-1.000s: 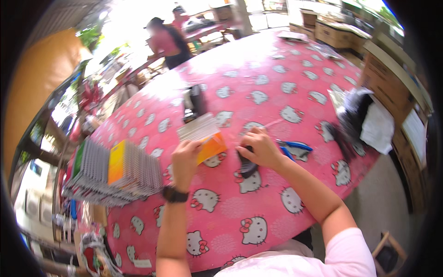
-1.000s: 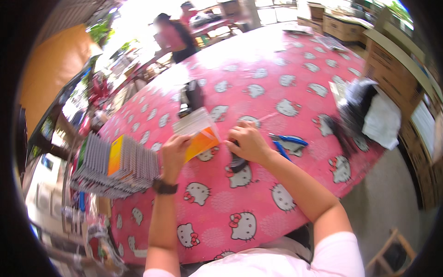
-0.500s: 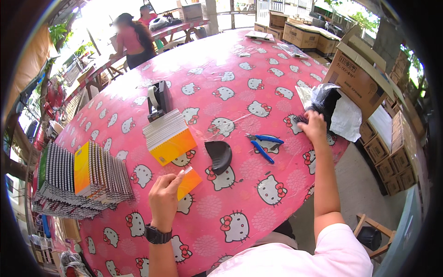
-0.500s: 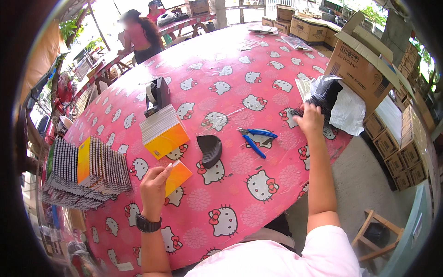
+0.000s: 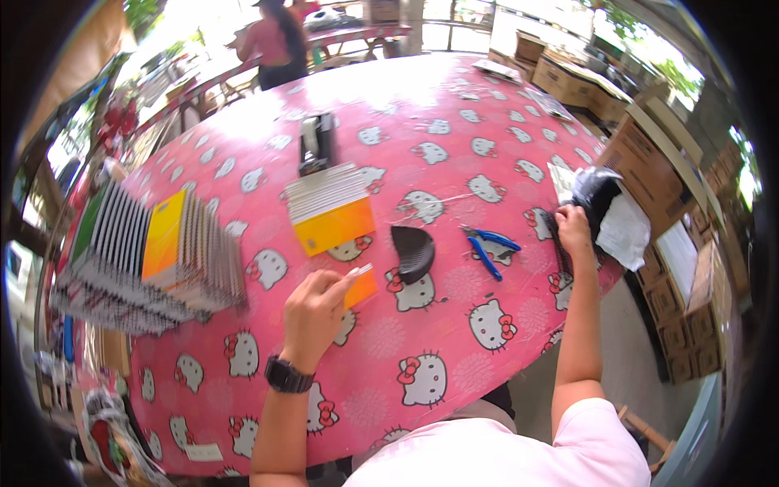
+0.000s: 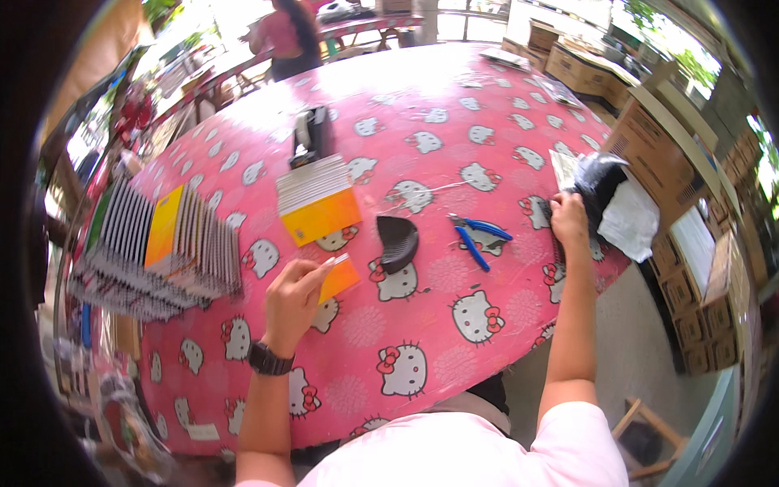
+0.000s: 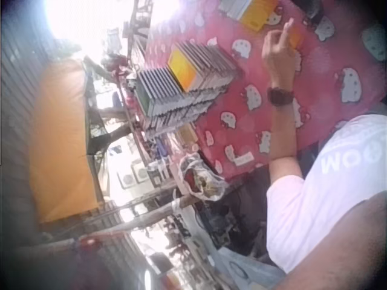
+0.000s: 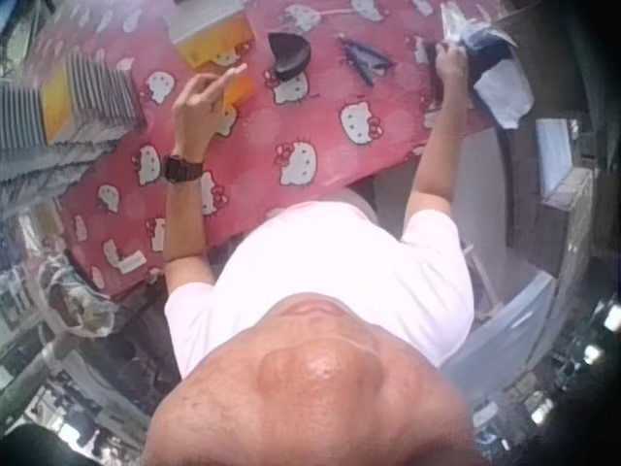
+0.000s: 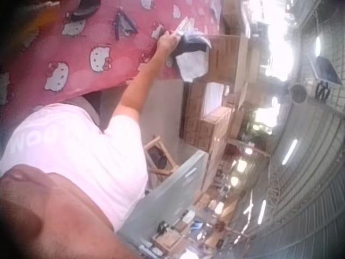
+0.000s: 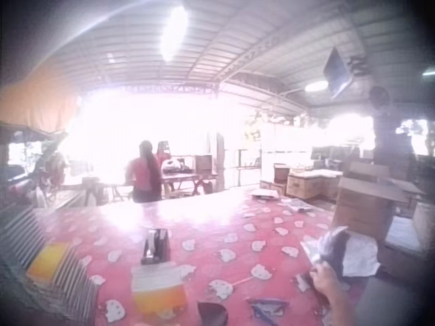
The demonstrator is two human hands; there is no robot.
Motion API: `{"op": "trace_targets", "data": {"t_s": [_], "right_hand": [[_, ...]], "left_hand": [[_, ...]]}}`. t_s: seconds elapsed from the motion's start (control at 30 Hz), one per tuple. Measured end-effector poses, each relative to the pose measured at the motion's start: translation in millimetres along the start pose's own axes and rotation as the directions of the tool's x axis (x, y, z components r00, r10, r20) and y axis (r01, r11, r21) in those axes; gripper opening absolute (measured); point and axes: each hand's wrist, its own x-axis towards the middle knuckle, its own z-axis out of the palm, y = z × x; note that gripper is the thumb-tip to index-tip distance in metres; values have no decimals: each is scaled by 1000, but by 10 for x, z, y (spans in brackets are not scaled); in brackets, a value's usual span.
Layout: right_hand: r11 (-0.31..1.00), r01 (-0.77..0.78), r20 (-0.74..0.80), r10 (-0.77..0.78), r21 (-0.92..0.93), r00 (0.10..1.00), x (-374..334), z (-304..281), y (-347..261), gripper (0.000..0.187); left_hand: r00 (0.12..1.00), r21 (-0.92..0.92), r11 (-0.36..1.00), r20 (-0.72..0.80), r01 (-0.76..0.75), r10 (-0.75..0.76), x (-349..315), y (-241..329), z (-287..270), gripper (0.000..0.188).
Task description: The person repeatedly picks up a yellow spiral notebook and a black spiral binding, then inserts the binding into the notebook's holes. The person stacks the assembled notebooks on the table.
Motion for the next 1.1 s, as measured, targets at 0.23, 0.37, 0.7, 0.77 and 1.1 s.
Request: {"op": "trace_targets", "data": {"t_s": [0.23, 0.37, 0.7, 0.77, 1.1], "right_hand": [[784, 126, 293, -368, 608, 882, -442, -417, -1630, 30], [669, 259, 246, -562, 697, 790, -853, 5, -2342, 31], [533, 257, 240, -691, 806, 682, -1052, 133, -2659, 26], [512, 197, 297, -725, 836, 621, -994, 45, -2581, 26], [481, 205, 239, -707, 853, 665, -1043, 59, -2524, 24]], "left_hand": [[999, 19, 999, -32, -32, 32, -65, -73, 39, 34], [997, -41, 996, -7, -76, 76, -57, -53, 16, 37], [997, -56, 997, -56, -53, 49, -75, -81, 18, 31], [997, -57, 998, -74, -40, 36, -93, -87, 40, 29], [999, -109, 994, -35, -26, 22, -76, -102, 13, 25]]}}
